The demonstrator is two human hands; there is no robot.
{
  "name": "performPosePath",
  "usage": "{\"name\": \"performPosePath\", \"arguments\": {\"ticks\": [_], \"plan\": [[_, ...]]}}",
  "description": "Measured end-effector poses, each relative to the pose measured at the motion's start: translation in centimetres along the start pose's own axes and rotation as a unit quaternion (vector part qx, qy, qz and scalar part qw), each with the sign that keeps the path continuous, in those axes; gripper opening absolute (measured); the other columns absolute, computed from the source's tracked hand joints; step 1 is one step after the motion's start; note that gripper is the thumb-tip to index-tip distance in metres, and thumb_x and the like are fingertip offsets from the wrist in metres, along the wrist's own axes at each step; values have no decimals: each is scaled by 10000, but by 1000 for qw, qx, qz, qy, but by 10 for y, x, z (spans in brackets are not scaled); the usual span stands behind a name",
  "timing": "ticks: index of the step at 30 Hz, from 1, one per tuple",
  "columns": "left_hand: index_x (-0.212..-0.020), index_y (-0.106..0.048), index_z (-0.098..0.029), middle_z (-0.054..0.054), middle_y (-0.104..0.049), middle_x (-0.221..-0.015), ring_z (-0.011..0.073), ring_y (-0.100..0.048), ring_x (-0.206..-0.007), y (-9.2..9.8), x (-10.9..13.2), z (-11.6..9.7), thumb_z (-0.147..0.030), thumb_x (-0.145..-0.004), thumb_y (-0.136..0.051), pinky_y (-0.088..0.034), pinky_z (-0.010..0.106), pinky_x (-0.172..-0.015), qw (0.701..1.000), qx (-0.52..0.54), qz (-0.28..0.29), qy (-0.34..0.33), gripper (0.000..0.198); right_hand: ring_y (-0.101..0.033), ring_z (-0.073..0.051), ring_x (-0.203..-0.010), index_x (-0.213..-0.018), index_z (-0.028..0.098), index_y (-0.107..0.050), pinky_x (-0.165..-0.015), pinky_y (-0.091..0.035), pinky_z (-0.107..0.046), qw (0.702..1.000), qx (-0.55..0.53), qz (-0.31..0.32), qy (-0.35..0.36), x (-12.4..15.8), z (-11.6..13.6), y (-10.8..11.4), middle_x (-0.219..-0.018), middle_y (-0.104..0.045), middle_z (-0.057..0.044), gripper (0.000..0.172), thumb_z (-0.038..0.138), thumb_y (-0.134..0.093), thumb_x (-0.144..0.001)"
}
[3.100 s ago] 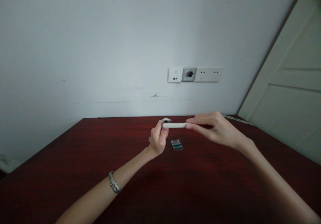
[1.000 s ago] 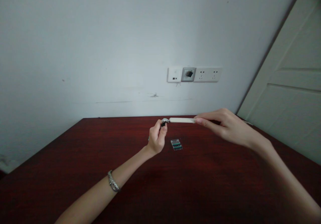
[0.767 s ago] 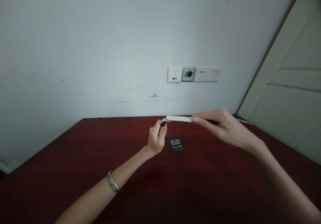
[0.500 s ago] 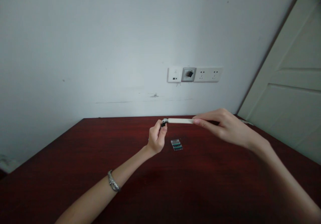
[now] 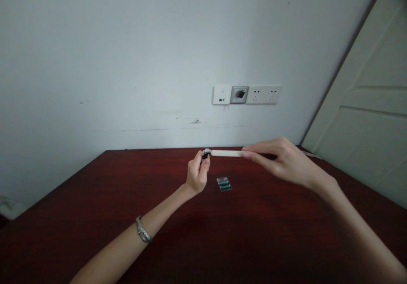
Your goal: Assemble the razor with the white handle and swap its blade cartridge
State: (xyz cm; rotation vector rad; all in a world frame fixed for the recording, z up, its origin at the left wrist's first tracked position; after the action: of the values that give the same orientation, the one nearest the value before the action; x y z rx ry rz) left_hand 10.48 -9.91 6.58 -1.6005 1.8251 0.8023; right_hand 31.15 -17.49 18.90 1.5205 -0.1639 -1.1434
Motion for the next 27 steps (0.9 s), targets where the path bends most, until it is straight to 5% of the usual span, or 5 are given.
{"name": "performPosePath", "arguments": {"ticks": [6,11,27], "plan": [[-820,-470,-167,-51,-386,-561,64,-320,-453,1,-1,1,-437,-910,-404,-273,196,-439,1000,2,-1,4,292,-660,-188,-679,-898,208,-738,-587,-456,-277,998,37,-43,11,0,4,-1,-812,-733,-68,348,402,-449,-908],[-876,-470,-171,-69,-361,-539,60,-309,-437,0,-2,1,-384,-922,-405,-260,192,-435,1000,21,-7,-4,228,-607,-152,-560,-896,207,-738,-516,-381,-257,996,80,-21,33,-2,8,-7,-665,-697,-58,358,400,-437,-914],[-852,-469,-168,-62,-378,-545,61,-328,-443,1,-4,-3,-393,-917,-412,-266,192,-427,1000,10,-14,5,241,-569,-126,-549,-911,196,-729,-507,-334,-246,992,96,-66,36,0,11,-8,-694,-679,-63,366,394,-422,-922]]}}
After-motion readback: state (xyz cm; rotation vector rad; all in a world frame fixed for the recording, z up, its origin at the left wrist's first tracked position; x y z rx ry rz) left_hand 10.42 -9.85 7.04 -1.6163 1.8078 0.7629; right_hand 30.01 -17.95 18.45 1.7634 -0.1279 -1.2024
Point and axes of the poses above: each hand's wrist, its own x-axis away from the middle knuckle, its own y-axis out of the back of the hand, z = x × y, the point moved 1 cm from there along -x, towards the middle knuckle
